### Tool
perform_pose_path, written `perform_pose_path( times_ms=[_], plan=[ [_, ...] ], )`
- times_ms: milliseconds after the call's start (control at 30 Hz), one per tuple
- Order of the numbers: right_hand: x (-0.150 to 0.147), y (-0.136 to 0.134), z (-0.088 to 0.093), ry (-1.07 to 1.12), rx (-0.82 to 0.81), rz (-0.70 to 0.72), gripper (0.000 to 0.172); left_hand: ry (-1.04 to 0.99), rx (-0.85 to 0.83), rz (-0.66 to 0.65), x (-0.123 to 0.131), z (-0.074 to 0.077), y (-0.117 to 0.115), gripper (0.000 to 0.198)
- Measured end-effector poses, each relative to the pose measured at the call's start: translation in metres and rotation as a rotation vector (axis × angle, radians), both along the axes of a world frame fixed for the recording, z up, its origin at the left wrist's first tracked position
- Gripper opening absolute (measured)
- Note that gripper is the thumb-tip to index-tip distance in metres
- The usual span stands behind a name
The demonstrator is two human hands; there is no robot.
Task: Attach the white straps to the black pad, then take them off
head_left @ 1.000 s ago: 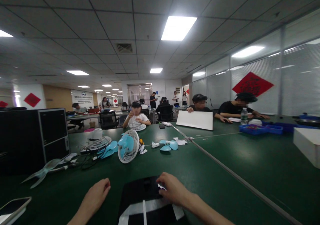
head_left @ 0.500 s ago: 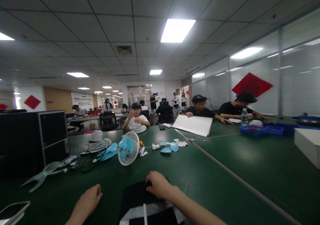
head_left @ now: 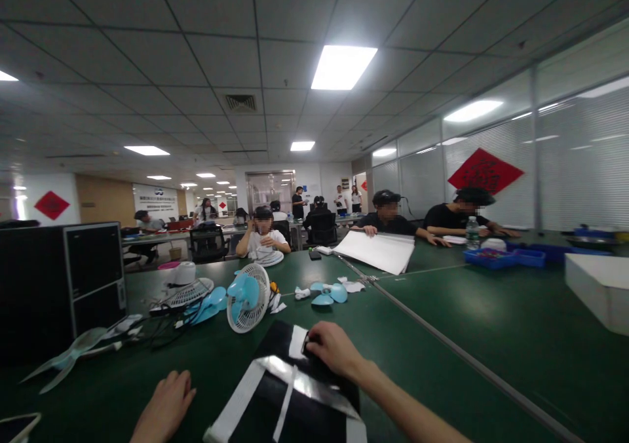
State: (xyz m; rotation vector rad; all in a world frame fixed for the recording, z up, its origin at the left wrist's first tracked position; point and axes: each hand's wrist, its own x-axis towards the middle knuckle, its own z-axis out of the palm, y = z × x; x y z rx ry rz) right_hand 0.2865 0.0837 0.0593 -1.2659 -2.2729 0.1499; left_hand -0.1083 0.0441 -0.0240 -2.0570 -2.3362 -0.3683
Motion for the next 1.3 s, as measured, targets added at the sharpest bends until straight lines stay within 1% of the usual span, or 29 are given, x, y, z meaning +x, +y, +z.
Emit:
perform_pose_path(
  times_ms=[133,300,433,500,567,667,867,967,1067,1167,1233,1300],
  plan=[
    [0.059,0.01,0.009,0.08,-0.002,-0.185,0.025,-0.036,-0.027,0.003,-0.006,-0.005,0.005,0.036],
    [0.152,0.021,0.005,0.053,-0.029,-0.476,0.028,-0.093,-0.044,0.092,-0.015,-0.014,0.012,0.055],
    [0.221,0.016,-0.002,0.022,-0.123,-0.709,0.029,-0.132,-0.053,0.135,-0.017,-0.016,0.011,0.062],
    [0.246,0.011,-0.004,0.027,-0.168,-0.794,0.028,-0.141,-0.055,0.131,-0.019,-0.016,0.011,0.063],
    [0.265,0.007,-0.006,0.034,-0.199,-0.856,0.027,-0.144,-0.068,0.117,-0.02,-0.016,0.012,0.063],
    [0.279,0.005,-0.01,0.047,-0.237,-0.909,0.027,-0.139,-0.093,0.124,-0.021,-0.017,0.014,0.064],
    [0.28,0.004,-0.017,0.001,-0.241,-0.936,0.025,-0.123,-0.122,0.148,-0.025,-0.02,0.017,0.068],
    [0.278,0.002,-0.019,-0.031,-0.244,-0.935,0.025,-0.124,-0.12,0.125,-0.03,-0.026,0.021,0.068],
    [0.272,-0.001,-0.016,-0.091,-0.174,-0.925,0.026,-0.086,-0.091,0.115,-0.036,-0.035,0.027,0.071],
    [0.259,-0.011,-0.01,-0.115,-0.082,-0.946,0.032,-0.072,-0.125,0.116,-0.042,-0.042,0.032,0.074],
    [0.251,-0.022,-0.006,-0.08,-0.088,-0.952,0.038,-0.086,-0.151,0.125,-0.044,-0.043,0.034,0.075],
    [0.246,-0.038,-0.006,-0.037,-0.145,-0.936,0.042,-0.1,-0.16,0.127,-0.045,-0.042,0.035,0.075]
  ],
)
